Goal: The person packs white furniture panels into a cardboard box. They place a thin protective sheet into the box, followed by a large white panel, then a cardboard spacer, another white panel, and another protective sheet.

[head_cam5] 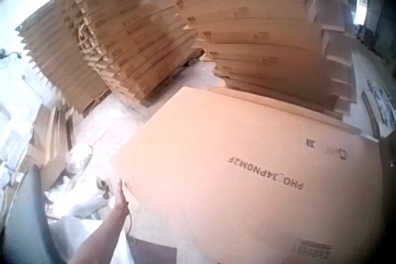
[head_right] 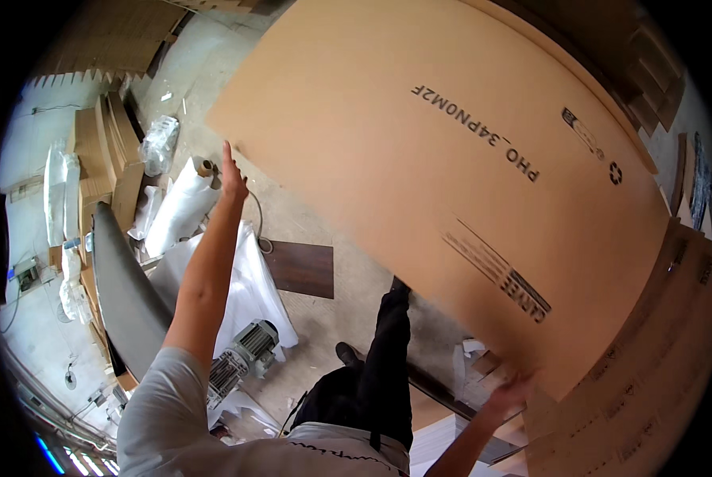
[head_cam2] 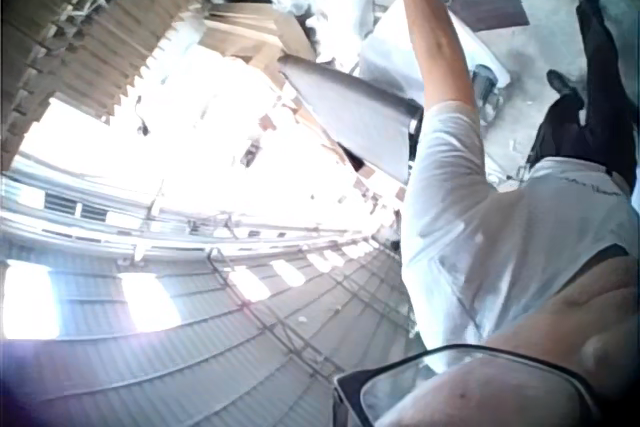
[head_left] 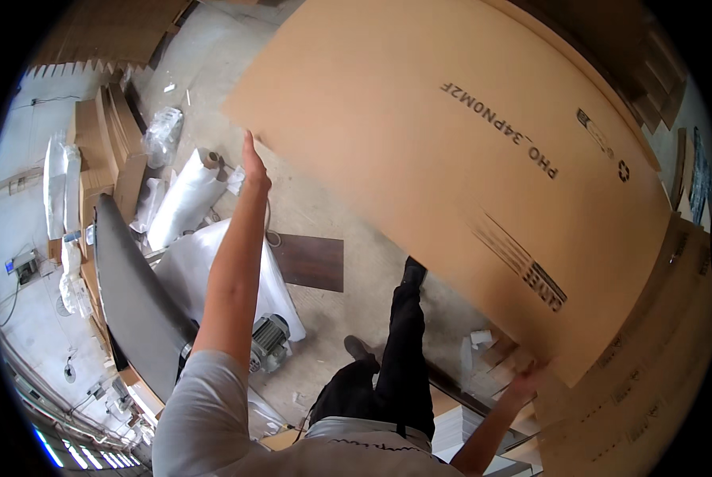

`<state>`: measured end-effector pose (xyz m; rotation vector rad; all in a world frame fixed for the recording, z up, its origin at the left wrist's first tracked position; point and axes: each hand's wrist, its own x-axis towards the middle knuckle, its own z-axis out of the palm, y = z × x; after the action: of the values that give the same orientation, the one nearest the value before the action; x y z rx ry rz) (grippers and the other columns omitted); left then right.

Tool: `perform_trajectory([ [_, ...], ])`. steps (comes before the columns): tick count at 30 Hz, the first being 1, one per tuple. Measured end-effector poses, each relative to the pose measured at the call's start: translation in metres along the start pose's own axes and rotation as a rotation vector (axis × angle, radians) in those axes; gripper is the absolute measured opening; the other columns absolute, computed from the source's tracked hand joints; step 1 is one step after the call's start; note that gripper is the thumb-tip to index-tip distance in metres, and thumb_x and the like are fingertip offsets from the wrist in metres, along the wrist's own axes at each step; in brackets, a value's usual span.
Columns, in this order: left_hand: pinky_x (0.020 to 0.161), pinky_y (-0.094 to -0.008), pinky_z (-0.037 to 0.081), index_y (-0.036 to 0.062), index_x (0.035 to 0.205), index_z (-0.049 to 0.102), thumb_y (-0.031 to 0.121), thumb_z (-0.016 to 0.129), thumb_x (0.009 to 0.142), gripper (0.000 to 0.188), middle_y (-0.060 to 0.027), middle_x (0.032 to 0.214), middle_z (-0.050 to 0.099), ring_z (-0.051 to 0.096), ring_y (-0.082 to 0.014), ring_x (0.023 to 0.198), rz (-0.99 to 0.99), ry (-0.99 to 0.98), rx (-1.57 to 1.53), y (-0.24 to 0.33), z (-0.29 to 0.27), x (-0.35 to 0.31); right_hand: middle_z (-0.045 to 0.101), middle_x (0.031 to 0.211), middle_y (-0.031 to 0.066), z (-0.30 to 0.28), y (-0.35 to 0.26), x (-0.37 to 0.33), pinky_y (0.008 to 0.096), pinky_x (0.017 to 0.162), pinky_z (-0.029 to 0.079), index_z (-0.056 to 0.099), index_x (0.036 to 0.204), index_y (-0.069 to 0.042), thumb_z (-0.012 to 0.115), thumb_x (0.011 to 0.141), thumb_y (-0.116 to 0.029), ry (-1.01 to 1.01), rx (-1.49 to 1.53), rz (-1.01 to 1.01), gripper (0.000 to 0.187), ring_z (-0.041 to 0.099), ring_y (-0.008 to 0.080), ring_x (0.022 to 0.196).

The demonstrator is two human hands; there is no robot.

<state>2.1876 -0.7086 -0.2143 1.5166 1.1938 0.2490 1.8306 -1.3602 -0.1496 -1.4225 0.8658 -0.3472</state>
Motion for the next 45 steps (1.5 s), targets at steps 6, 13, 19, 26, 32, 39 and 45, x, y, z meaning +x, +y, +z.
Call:
perform_trajectory([
  [6, 0.081, -0.0328, 0.044, 0.0006, 0.105, 0.065, 0.042, 0.054, 0.091, 0.045, -0.0060, 0.097, 0.065, 0.057, -0.0186, 0.090, 0.202, -0.244, -0.073, 0.018, -0.035, -0.009, 0.049, 0.132, 0.0138, -0.037, -0.046, 0.010, 0.0384, 0.099, 0.038, 0.037, 0.140, -0.002, 0.047, 0.097, -0.033, 0.314, -0.128, 0.054, 0.054, 0.048, 0.0257, 0.120],
  [13, 0.062, -0.0306, 0.043, -0.0030, 0.080, 0.067, 0.035, 0.060, 0.088, 0.039, -0.0028, 0.068, 0.062, 0.051, -0.0099, 0.066, 0.622, 0.022, -0.038, 0.191, -0.246, -0.157, 0.053, 0.126, 0.0148, -0.144, -0.001, -0.014, 0.0323, 0.079, 0.047, 0.038, 0.139, -0.003, 0.052, 0.094, -0.034, -0.012, -0.295, -0.132, 0.057, 0.055, 0.0260, 0.105],
  [19, 0.072, -0.0222, 0.043, 0.0008, 0.084, 0.070, 0.023, 0.060, 0.092, 0.025, -0.0028, 0.080, 0.067, 0.057, -0.0070, 0.074, 0.935, 0.379, -0.375, 0.251, -0.597, -0.349, 0.056, 0.124, 0.0110, 0.023, -0.047, -0.082, 0.0311, 0.083, 0.044, 0.046, 0.135, -0.006, 0.057, 0.092, -0.037, -0.222, 0.265, 0.396, 0.054, 0.053, 0.0253, 0.109],
  [26, 0.071, -0.0325, 0.042, -0.0018, 0.084, 0.063, 0.031, 0.051, 0.097, 0.038, -0.0029, 0.080, 0.062, 0.052, -0.0138, 0.076, 0.994, 1.295, -0.221, 0.034, -0.912, -0.589, 0.051, 0.134, 0.0159, 0.352, -0.106, -0.309, 0.0393, 0.105, 0.036, 0.045, 0.133, 0.005, 0.051, 0.094, -0.038, -1.136, 0.347, 0.158, 0.059, 0.048, 0.0291, 0.122],
  [32, 0.066, -0.0367, 0.042, 0.0011, 0.081, 0.051, 0.024, 0.051, 0.095, 0.027, -0.0111, 0.072, 0.052, 0.050, -0.0218, 0.069, 0.297, 1.459, -0.299, -0.187, -0.793, -0.654, 0.019, 0.156, 0.0110, 0.630, -0.117, -0.623, 0.0478, 0.114, 0.013, 0.031, 0.147, -0.013, 0.046, 0.094, -0.043, -1.796, -0.202, -0.012, 0.063, 0.016, 0.0275, 0.144],
  [39, 0.076, -0.0349, 0.049, 0.0022, 0.112, 0.061, 0.019, 0.063, 0.085, 0.032, -0.0131, 0.097, 0.067, 0.063, -0.0246, 0.082, 0.269, 0.365, -0.118, -0.218, -0.738, -0.700, 0.042, 0.143, 0.0108, 0.455, -0.040, -1.023, 0.0451, 0.109, 0.025, 0.047, 0.138, -0.012, 0.053, 0.094, -0.033, -2.622, -0.400, -0.695, 0.049, 0.034, 0.0243, 0.135],
  [45, 0.092, -0.0405, 0.042, 0.0063, 0.112, 0.059, 0.022, 0.065, 0.082, 0.034, -0.0145, 0.110, 0.060, 0.056, -0.0313, 0.103, 0.086, 1.475, -0.112, -0.245, -0.854, -0.713, 0.037, 0.144, 0.0239, 0.330, 0.010, -1.041, 0.0456, 0.110, 0.029, 0.047, 0.135, -0.006, 0.060, 0.088, -0.029, -2.535, -0.273, -1.715, 0.054, 0.034, 0.0390, 0.134],
])
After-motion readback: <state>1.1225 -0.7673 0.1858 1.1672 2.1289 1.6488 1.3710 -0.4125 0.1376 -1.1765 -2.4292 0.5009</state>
